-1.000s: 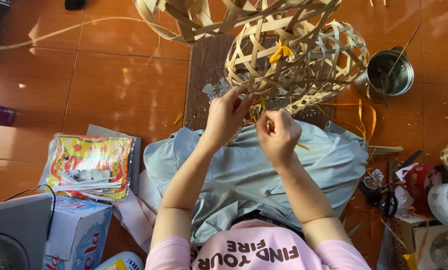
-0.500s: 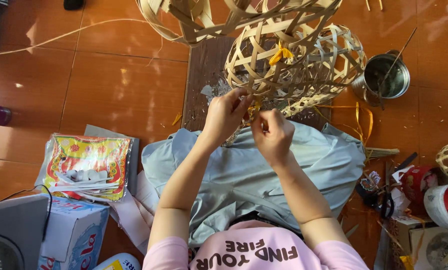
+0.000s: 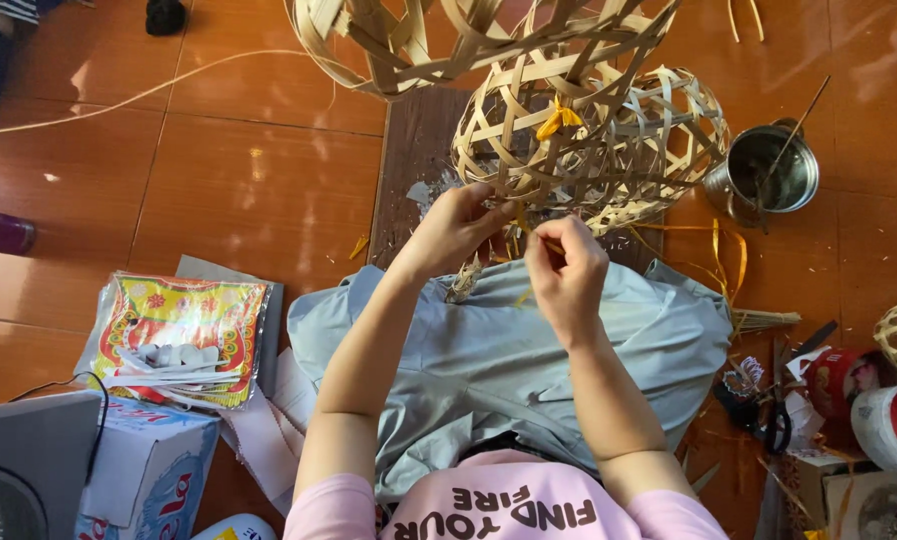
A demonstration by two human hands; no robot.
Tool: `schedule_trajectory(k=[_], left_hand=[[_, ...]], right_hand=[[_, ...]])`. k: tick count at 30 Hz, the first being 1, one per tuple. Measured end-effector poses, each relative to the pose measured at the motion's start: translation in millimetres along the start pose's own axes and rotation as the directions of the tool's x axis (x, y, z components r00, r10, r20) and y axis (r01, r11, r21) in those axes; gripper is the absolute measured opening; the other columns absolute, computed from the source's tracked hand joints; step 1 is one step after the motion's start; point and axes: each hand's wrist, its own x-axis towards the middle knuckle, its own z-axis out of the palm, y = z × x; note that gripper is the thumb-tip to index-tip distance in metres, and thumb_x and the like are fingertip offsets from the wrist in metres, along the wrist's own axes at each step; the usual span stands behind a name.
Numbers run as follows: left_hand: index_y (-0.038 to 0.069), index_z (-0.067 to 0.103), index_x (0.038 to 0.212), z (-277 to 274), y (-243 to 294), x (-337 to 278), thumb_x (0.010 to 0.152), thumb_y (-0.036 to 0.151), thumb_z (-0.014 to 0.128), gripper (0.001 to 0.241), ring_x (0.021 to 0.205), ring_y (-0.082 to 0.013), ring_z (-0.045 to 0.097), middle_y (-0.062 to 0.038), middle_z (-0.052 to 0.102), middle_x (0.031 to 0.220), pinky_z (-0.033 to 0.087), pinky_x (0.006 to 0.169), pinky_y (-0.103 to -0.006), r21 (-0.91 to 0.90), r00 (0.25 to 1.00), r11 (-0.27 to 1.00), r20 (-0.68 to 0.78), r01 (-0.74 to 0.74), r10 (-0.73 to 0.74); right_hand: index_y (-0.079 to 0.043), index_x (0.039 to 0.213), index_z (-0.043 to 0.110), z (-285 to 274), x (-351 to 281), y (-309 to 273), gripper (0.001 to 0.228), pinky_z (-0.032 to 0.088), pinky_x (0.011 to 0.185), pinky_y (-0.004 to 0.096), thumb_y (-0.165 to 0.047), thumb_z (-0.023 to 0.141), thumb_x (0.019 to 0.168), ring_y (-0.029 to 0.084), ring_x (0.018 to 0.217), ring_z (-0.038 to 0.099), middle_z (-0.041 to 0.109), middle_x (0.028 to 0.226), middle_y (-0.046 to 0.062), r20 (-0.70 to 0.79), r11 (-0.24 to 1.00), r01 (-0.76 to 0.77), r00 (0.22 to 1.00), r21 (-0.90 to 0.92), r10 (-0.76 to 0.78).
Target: The person sits on the floor weaving thin bamboo strips into a large openwork animal-shaped frame, folding and tucking strip ends to secure the weave, and occasionally trimming excess strips with scissors. They rotate the frame to reach different sections and tie a yellow ribbon strip around a joint.
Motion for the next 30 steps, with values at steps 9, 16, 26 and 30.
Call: schedule_trajectory(k=[9, 16, 26, 30], left_hand=[[0.0, 0.068, 0.108, -2.3, -2.5, 3.1, 0.101, 0.023, 0.063, 0.025, 0.055, -0.007, 0.063, -0.001, 0.069, 0.07, 0.05, 0.048, -0.0261, 0.011, 0.999, 1.0, 0.035, 0.029, -0.029], [0.002, 0.068, 0.109, -0.8, 2.0, 0.4, 0.101, 0.022, 0.063, 0.022, 0.056, -0.0066, 0.062, -0.003, 0.069, 0.069, 0.051, 0.049, -0.0257, 0.058, 0.999, 0.998, 0.036, 0.013, -0.015], [0.0, 0.069, 0.105, 1.2, 1.0, 4.3, 0.1, 0.018, 0.061, 0.02, 0.055, -0.0088, 0.064, -0.005, 0.07, 0.068, 0.053, 0.049, -0.0268, 0.156, 0.998, 0.986, -0.025, 0.062, -0.059], [0.001, 0.069, 0.108, 0.4, -6.0, 6.2, 0.099, 0.017, 0.062, 0.02, 0.056, -0.0082, 0.064, -0.005, 0.07, 0.069, 0.053, 0.05, -0.0266, 0.124, 1.0, 0.992, -0.013, 0.029, -0.028]], right_hand=[[-0.002, 0.088, 0.063, 4.9, -4.1, 9.0, 0.006, 0.047, 0.059, 0.022, 0.0, 0.068, 0.093, 0.005, 0.066, 0.061, 0.064, 0.075, 0.0, 0.123, 0.968, -0.218, 0.971, 0.125, 0.202], [0.0, 0.093, 0.059, 12.9, -7.6, 11.2, 0.014, 0.04, 0.058, 0.021, -0.005, 0.069, 0.102, 0.003, 0.065, 0.047, 0.056, 0.074, -0.002, -0.078, 0.941, -0.262, 0.956, 0.214, 0.284], [0.0, 0.1, 0.063, 17.1, -8.7, 10.2, 0.01, 0.051, 0.062, 0.031, 0.001, 0.073, 0.096, 0.02, 0.067, 0.066, 0.065, 0.081, 0.012, -0.085, 0.998, -0.019, 0.996, -0.066, 0.013], [-0.001, 0.101, 0.065, 13.8, -3.1, 2.3, 0.011, 0.053, 0.061, 0.032, 0.003, 0.074, 0.095, 0.022, 0.067, 0.069, 0.067, 0.082, 0.013, -0.111, 0.995, 0.004, 0.994, -0.1, -0.015]])
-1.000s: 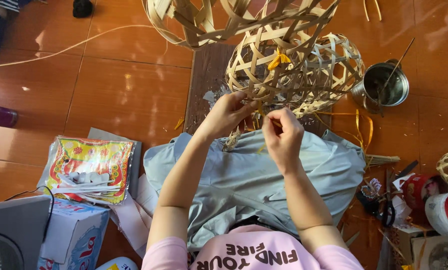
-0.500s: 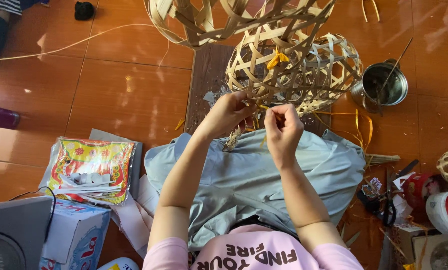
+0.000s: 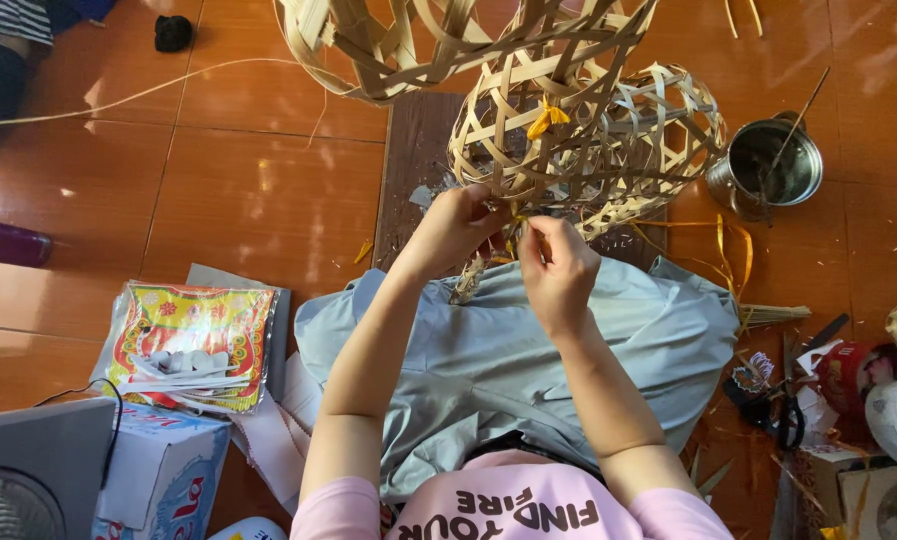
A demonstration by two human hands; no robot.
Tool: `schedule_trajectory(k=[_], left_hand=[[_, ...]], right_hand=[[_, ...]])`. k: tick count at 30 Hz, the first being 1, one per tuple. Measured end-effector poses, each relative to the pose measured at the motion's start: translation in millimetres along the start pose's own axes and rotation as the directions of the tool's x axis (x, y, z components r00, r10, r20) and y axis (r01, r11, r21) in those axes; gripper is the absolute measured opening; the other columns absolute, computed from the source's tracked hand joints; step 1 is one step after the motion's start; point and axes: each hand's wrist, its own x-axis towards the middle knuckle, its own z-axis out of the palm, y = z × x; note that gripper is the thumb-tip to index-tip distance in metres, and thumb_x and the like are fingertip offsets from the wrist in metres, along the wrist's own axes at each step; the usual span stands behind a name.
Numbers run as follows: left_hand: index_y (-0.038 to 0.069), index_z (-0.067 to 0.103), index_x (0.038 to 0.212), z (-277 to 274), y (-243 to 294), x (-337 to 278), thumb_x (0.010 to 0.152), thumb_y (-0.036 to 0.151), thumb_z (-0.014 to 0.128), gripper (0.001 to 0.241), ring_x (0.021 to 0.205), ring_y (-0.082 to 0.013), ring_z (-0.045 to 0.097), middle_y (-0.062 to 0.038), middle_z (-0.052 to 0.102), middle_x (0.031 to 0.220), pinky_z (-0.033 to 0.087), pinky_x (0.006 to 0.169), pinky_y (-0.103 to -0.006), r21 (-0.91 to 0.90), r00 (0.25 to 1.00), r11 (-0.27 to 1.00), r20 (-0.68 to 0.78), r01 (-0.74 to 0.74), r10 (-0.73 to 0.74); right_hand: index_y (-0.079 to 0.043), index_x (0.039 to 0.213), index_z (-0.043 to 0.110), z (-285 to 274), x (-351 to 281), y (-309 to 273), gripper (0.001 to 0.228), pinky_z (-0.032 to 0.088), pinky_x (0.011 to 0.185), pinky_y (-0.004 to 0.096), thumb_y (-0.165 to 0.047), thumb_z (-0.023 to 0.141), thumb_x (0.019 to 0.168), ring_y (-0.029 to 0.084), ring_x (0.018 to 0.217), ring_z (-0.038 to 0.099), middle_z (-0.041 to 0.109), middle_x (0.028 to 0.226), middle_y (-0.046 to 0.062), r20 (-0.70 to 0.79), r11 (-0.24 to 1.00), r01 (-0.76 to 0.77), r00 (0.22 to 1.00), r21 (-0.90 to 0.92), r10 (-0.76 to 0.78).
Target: The person sits on the floor weaving thin bamboo strips into a large openwork animal-shaped frame, folding and tucking strip ends to secure the weave, and occasionally trimming excess strips with scissors. They rotate the frame to reach different sections and tie a yellow ribbon strip around a joint.
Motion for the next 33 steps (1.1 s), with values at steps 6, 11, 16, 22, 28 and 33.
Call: schedule_trajectory(k=[6, 11, 16, 22, 28, 33], left_hand=[[0.0, 0.069, 0.105, -0.7, -2.3, -0.8, 0.102, 0.017, 0.061, 0.019, 0.058, -0.008, 0.064, -0.004, 0.069, 0.07, 0.052, 0.051, -0.0255, -0.08, 1.0, 0.997, 0.015, 0.017, -0.016], [0.001, 0.068, 0.107, 0.2, -5.2, 0.0, 0.1, 0.017, 0.061, 0.019, 0.059, -0.0071, 0.064, -0.003, 0.068, 0.07, 0.051, 0.05, -0.0246, -0.089, 1.0, 0.996, 0.006, -0.019, 0.019], [0.0, 0.068, 0.106, -1.5, -5.2, -0.2, 0.103, 0.019, 0.062, 0.02, 0.059, -0.007, 0.063, -0.002, 0.068, 0.071, 0.052, 0.051, -0.0245, -0.086, 1.0, 0.996, 0.025, -0.013, 0.016], [0.0, 0.064, 0.108, -0.8, -13.9, -0.5, 0.104, 0.018, 0.063, 0.019, 0.06, -0.0067, 0.062, -0.002, 0.069, 0.073, 0.048, 0.05, -0.0243, -0.126, 0.998, 0.992, 0.059, -0.006, 0.013], [0.001, 0.064, 0.111, -3.1, -2.1, -1.9, 0.104, 0.019, 0.061, 0.02, 0.057, -0.0064, 0.061, -0.002, 0.067, 0.07, 0.047, 0.048, -0.0231, -0.255, 0.992, 0.966, 0.103, -0.049, 0.077], [-0.001, 0.063, 0.108, -0.7, -5.3, 3.2, 0.104, 0.018, 0.061, 0.019, 0.055, -0.0069, 0.062, -0.002, 0.067, 0.067, 0.048, 0.047, -0.0233, -0.277, 0.997, 0.961, 0.071, -0.006, 0.027]], right_hand=[[-0.002, 0.106, 0.07, -7.2, 5.5, -6.4, 0.018, 0.053, 0.06, 0.034, 0.005, 0.077, 0.091, 0.025, 0.069, 0.07, 0.07, 0.082, 0.013, 0.075, 0.986, 0.152, 0.986, -0.068, -0.147], [-0.003, 0.106, 0.07, -12.3, 5.4, -9.9, 0.019, 0.052, 0.06, 0.035, 0.006, 0.077, 0.091, 0.026, 0.069, 0.07, 0.071, 0.083, 0.013, 0.076, 0.979, 0.174, 0.983, -0.109, -0.167], [-0.003, 0.103, 0.068, -4.3, 9.7, -6.0, 0.015, 0.052, 0.061, 0.036, 0.004, 0.077, 0.093, 0.028, 0.069, 0.07, 0.071, 0.083, 0.013, 0.045, 0.981, 0.141, 0.99, -0.131, -0.136], [-0.002, 0.11, 0.07, 2.6, 8.7, -9.0, 0.016, 0.051, 0.065, 0.037, 0.005, 0.074, 0.096, 0.027, 0.073, 0.065, 0.064, 0.087, 0.013, 0.018, 0.992, 0.1, 0.995, -0.082, -0.098], [0.001, 0.124, 0.07, 1.1, -4.3, -10.7, 0.028, 0.051, 0.07, 0.037, 0.009, 0.065, 0.097, 0.025, 0.079, 0.059, 0.056, 0.094, 0.013, -0.004, 0.994, 0.094, 0.996, -0.05, -0.094], [0.001, 0.115, 0.063, 8.7, 3.2, -4.7, 0.018, 0.052, 0.069, 0.034, 0.005, 0.07, 0.099, 0.023, 0.079, 0.06, 0.058, 0.093, 0.011, -0.08, 0.998, 0.051, 0.996, 0.038, -0.048]])
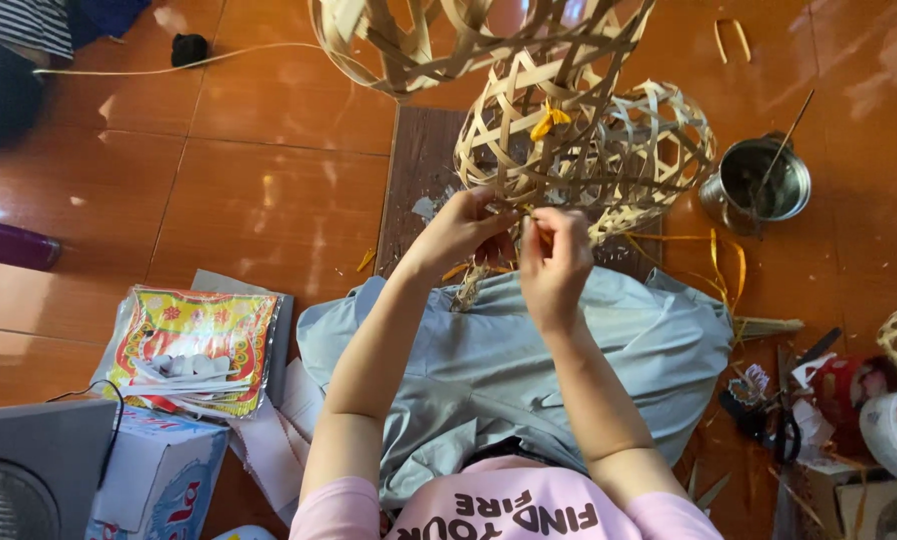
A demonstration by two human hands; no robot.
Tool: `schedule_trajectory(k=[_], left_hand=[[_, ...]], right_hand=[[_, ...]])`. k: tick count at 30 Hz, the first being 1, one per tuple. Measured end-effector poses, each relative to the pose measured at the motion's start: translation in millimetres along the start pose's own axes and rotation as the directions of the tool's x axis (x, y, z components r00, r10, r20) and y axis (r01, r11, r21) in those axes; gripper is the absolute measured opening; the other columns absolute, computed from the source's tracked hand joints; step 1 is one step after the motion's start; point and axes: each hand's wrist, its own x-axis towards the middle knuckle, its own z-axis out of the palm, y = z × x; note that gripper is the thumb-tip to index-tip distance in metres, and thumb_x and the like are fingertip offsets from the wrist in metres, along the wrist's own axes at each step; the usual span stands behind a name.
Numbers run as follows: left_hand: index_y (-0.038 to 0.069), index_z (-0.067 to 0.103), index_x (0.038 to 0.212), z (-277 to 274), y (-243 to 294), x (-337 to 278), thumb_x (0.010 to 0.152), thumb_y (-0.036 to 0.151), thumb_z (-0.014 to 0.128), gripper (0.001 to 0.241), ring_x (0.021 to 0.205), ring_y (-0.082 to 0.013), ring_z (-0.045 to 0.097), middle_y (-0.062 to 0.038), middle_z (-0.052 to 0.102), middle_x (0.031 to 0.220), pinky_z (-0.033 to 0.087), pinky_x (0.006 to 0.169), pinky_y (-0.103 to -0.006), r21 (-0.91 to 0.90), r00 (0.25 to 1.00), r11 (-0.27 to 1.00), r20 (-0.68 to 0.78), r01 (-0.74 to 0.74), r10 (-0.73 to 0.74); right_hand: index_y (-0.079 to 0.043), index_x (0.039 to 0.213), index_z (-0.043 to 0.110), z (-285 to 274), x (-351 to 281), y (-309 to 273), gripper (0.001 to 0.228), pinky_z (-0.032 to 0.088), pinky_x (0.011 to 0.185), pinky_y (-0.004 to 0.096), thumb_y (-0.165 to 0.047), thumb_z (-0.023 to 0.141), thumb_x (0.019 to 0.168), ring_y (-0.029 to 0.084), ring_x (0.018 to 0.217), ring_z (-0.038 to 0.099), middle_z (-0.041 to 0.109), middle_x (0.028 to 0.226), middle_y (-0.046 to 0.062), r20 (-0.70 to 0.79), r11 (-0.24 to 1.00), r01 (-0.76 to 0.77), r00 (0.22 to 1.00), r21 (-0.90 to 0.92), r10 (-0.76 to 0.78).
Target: The person sits on the floor weaving thin bamboo strips into a large openwork animal-shaped frame, folding and tucking strip ends to secure the weave, and occasionally trimming excess strips with scissors. They rotate the frame to reach different sections and tie a yellow ribbon strip around a joint.
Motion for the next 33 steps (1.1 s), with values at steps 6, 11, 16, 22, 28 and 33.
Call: schedule_trajectory(k=[6, 11, 16, 22, 28, 33], left_hand=[[0.0, 0.063, 0.107, 0.7, 1.9, -0.8, 0.103, 0.017, 0.059, 0.018, 0.05, -0.0097, 0.062, -0.003, 0.066, 0.066, 0.047, 0.044, -0.0249, -0.043, 1.0, 0.999, -0.002, -0.022, 0.022], [0.003, 0.062, 0.106, -3.0, -4.7, 3.0, 0.106, 0.021, 0.056, 0.019, 0.052, -0.0083, 0.061, -0.003, 0.066, 0.067, 0.046, 0.046, -0.0226, -0.172, 0.995, 0.985, 0.103, 0.027, -0.01], [0.005, 0.058, 0.105, 4.5, -5.3, 1.5, 0.107, 0.026, 0.057, 0.021, 0.053, -0.011, 0.062, -0.004, 0.067, 0.069, 0.046, 0.045, -0.0232, -0.303, 0.995, 0.953, 0.101, 0.02, 0.011], [0.008, 0.058, 0.114, 13.3, -18.9, -0.9, 0.107, 0.028, 0.057, 0.021, 0.054, -0.011, 0.063, -0.004, 0.066, 0.072, 0.047, 0.046, -0.023, -0.483, 0.996, 0.873, 0.018, -0.07, 0.089], [0.006, 0.06, 0.121, 12.4, -34.8, 0.5, 0.11, 0.027, 0.056, 0.024, 0.055, -0.0125, 0.063, -0.007, 0.068, 0.074, 0.047, 0.046, -0.0224, -0.589, 0.99, 0.8, -0.005, -0.117, 0.141], [0.007, 0.056, 0.122, 3.9, -52.5, 2.4, 0.116, 0.03, 0.052, 0.024, 0.054, -0.0166, 0.063, -0.012, 0.068, 0.074, 0.045, 0.045, -0.0241, -0.695, 0.99, 0.717, 0.051, -0.06, 0.133]], right_hand=[[0.002, 0.107, 0.06, 7.3, -0.1, 5.7, 0.014, 0.053, 0.071, 0.035, 0.004, 0.071, 0.099, 0.024, 0.08, 0.064, 0.061, 0.096, 0.012, 0.028, 0.998, -0.032, 0.999, 0.053, 0.031], [0.0, 0.11, 0.066, 5.8, 6.5, -7.0, 0.015, 0.055, 0.08, 0.036, 0.007, 0.068, 0.098, 0.027, 0.093, 0.067, 0.065, 0.105, 0.013, -0.014, 0.999, 0.032, 0.999, 0.036, -0.032], [-0.001, 0.112, 0.067, 6.9, 1.2, 3.5, 0.018, 0.054, 0.08, 0.037, 0.009, 0.068, 0.097, 0.026, 0.091, 0.066, 0.062, 0.106, 0.013, 0.002, 1.0, 0.011, 1.0, 0.018, -0.011], [-0.001, 0.112, 0.067, 0.8, 10.7, -1.2, 0.018, 0.052, 0.074, 0.035, 0.007, 0.07, 0.097, 0.025, 0.087, 0.062, 0.059, 0.109, 0.012, 0.045, 0.999, -0.012, 0.999, 0.03, 0.011], [-0.003, 0.12, 0.071, -2.8, 32.7, -16.1, 0.028, 0.05, 0.083, 0.038, 0.003, 0.076, 0.093, 0.027, 0.096, 0.058, 0.057, 0.106, 0.009, 0.047, 0.968, 0.224, 0.974, -0.112, -0.22], [-0.004, 0.119, 0.072, 9.5, 35.7, -0.2, 0.029, 0.048, 0.081, 0.038, -0.001, 0.083, 0.092, 0.024, 0.09, 0.056, 0.059, 0.099, 0.007, 0.048, 0.932, 0.305, 0.952, -0.196, -0.302]])
